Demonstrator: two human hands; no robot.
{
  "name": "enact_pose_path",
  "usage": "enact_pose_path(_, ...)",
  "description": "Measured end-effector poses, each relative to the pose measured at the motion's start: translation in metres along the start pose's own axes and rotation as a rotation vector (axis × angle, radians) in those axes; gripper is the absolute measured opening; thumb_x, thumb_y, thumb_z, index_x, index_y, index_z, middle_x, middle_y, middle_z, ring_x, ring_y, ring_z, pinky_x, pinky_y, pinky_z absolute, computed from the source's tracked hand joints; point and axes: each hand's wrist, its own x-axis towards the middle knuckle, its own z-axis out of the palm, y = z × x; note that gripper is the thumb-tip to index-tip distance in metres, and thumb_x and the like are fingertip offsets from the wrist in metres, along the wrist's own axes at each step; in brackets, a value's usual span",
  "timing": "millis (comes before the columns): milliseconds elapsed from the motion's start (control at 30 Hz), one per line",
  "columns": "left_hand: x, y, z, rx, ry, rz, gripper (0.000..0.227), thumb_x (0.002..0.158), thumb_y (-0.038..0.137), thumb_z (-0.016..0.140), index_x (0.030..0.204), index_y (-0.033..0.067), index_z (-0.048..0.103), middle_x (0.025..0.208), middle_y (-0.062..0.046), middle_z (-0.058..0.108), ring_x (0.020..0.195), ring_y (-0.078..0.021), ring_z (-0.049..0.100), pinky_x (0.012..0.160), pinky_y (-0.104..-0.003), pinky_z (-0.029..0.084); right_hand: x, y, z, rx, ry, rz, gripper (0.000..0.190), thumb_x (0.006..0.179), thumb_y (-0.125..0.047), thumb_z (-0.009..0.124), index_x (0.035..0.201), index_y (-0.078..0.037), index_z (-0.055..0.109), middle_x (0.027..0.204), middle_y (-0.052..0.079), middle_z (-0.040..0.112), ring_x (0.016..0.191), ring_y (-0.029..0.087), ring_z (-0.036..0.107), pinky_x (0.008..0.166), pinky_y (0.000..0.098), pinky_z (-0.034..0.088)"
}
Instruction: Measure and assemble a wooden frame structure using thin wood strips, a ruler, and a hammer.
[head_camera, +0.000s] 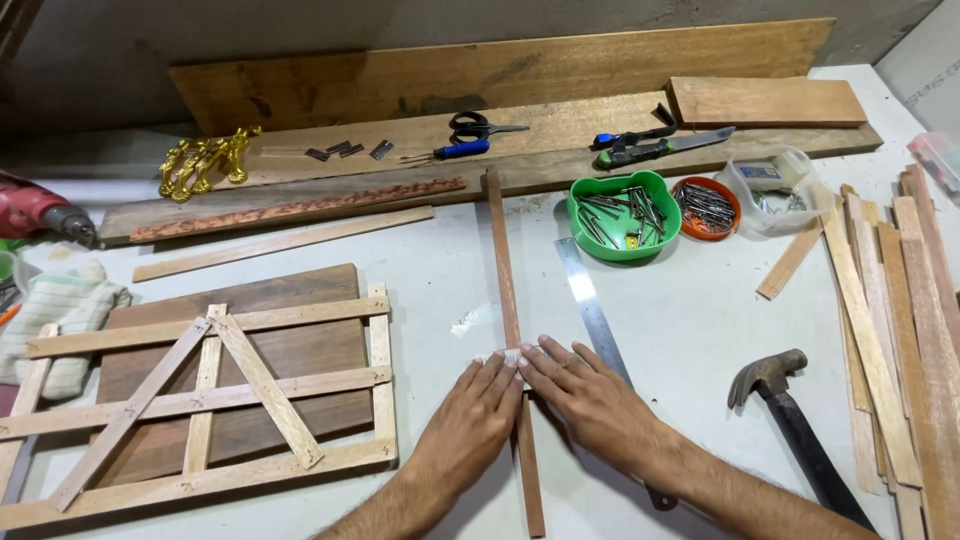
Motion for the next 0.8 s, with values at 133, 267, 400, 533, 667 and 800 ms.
enact_pose_path(133, 0.028, -0.026, 0.006, 0.011, -0.028, -0.023, 0.051, 0.088, -0.008, 0.061, 0.138, -0.0119, 0.053, 0.144, -0.029, 0.054, 0.141, -0.038, 0.045, 0.117, -0.052, 0.036, 0.028, 0.021, -0.009, -0.027, 0.009, 0.01, 0.067, 0.093, -0.001, 0.051, 0.157, -0.009, 0.033, 0.164, 0.01, 0.031, 0.152, 0.028, 0.024, 0.121, 0.0537, 0.022)
enact_pose_path(267, 0.066, -0.063, 0.015, 0.066, 0.005, -0.073, 0.047, 0.087, -0.008, 0.06, 0.134, -0.0091, 0.056, 0.142, -0.026, 0.057, 0.139, -0.0364, 0.048, 0.116, -0.051, 0.039, 0.066, 0.044, -0.014, -0.009, 0.023, 0.086, 0.069, 0.09, 0.001, 0.052, 0.155, -0.01, 0.034, 0.167, 0.009, 0.031, 0.151, 0.028, 0.024, 0.121, 0.0543, 0.022)
enact_pose_path(400, 0.101, -0.099, 0.014, 0.066, 0.037, -0.142, 0.036, 0.09, -0.011, 0.059, 0.125, -0.0048, 0.064, 0.138, -0.021, 0.062, 0.138, -0.0331, 0.053, 0.118, -0.048, 0.04, 0.102, 0.065, -0.016, -0.051, 0.068, 0.167, 0.066, 0.092, 0.0, 0.053, 0.154, -0.013, 0.038, 0.165, 0.005, 0.032, 0.151, 0.027, 0.028, 0.122, 0.0544, 0.024)
enact_pose_path(533, 0.114, -0.114, 0.015, 0.056, 0.083, -0.19, 0.031, 0.092, -0.013, 0.058, 0.12, -0.0024, 0.068, 0.134, -0.018, 0.067, 0.138, -0.0304, 0.055, 0.12, -0.047, 0.042, 0.119, 0.068, -0.025, -0.063, 0.074, 0.195, 0.064, 0.093, -0.001, 0.054, 0.155, -0.009, 0.039, 0.165, 0.008, 0.034, 0.151, 0.028, 0.03, 0.12, 0.0537, 0.029)
enact_pose_path(667, 0.106, -0.114, 0.039, 0.069, 0.192, -0.195, 0.029, 0.094, -0.008, 0.06, 0.121, -0.0016, 0.068, 0.131, -0.02, 0.068, 0.133, -0.0323, 0.058, 0.119, -0.049, 0.041, 0.114, 0.062, -0.016, -0.067, 0.125, 0.197, 0.055, 0.099, -0.005, 0.054, 0.153, -0.009, 0.042, 0.162, 0.009, 0.039, 0.151, 0.029, 0.032, 0.122, 0.0546, 0.029)
enact_pose_path(800, 0.085, -0.091, 0.029, 0.107, 0.177, -0.159, 0.026, 0.095, -0.005, 0.061, 0.12, -0.0012, 0.067, 0.133, -0.02, 0.067, 0.134, -0.033, 0.058, 0.12, -0.051, 0.04, 0.095, 0.053, -0.002, -0.104, 0.079, 0.197, 0.064, 0.093, 0.003, 0.052, 0.155, -0.01, 0.04, 0.163, 0.008, 0.036, 0.151, 0.027, 0.031, 0.123, 0.0525, 0.025)
